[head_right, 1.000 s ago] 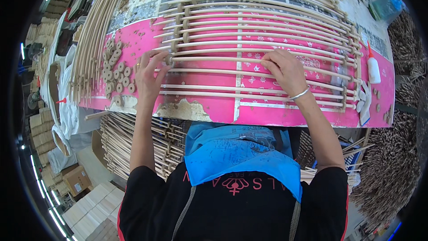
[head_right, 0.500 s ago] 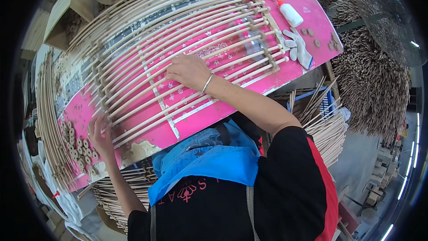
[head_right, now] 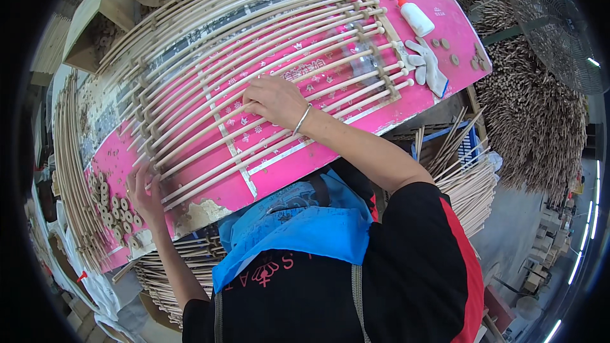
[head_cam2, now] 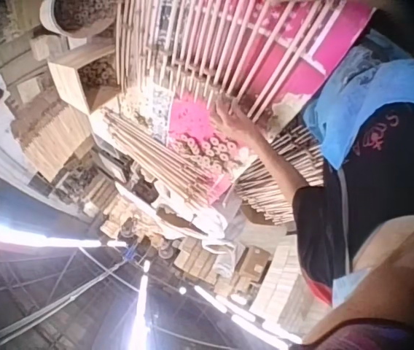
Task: Assembling wooden lattices by inserting rods into rings and frames.
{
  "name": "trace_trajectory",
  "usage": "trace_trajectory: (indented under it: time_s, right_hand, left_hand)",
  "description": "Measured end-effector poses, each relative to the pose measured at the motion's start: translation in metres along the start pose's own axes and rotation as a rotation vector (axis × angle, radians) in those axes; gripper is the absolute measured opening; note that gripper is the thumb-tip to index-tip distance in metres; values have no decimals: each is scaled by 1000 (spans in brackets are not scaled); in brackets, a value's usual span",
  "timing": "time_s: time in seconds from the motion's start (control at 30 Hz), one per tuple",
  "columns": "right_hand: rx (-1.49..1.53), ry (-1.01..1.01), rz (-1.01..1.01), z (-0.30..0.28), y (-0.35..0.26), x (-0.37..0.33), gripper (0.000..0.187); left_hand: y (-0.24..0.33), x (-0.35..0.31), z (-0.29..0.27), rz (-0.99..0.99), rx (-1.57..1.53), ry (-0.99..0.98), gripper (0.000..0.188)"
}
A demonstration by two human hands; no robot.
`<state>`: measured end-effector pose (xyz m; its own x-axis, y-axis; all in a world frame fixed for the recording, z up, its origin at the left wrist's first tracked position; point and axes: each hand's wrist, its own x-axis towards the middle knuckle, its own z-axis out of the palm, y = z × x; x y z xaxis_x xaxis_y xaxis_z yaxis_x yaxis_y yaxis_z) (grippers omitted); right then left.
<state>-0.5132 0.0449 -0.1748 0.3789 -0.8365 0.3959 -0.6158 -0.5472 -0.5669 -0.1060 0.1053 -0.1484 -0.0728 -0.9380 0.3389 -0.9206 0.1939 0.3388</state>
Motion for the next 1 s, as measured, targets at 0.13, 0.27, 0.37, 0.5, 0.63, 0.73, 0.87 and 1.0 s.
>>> trace_trajectory:
  time_s: [0.13, 0.27, 0.37, 0.5, 0.63, 0.73, 0.87, 1.0]
  right_hand:
    - [-26, 24, -16, 2, 0, 3, 17]
    - [-117, 24, -19, 2, -3, 3, 19]
    - [-100, 36, -54, 7, -7, 6, 21]
    - [-85, -31, -8, -8, -5, 3, 30]
    - [-158, -6, -24, -29, -12, 1, 29]
    - [-89, -60, 32, -25, -19, 4, 22]
    - [-107, -85, 17, -20, -17, 6, 18]
    - [-79, -99, 38, -16, -15, 6, 16]
  left_hand:
    - [-1, 1, 1, 29, 55, 15, 40]
    - [-3, 2, 1, 48, 71, 23, 41]
    - [-9, -5, -8, -23, -15, -3, 41]
    - [-16, -8, 6, -60, -44, -11, 41]
    - [4, 2, 5, 19, 29, 24, 41]
    - [3, -2, -2, 4, 49, 40, 40]
    - [2, -3, -4, -17, 55, 27, 41]
    - [2, -2, -3, -26, 44, 28, 40]
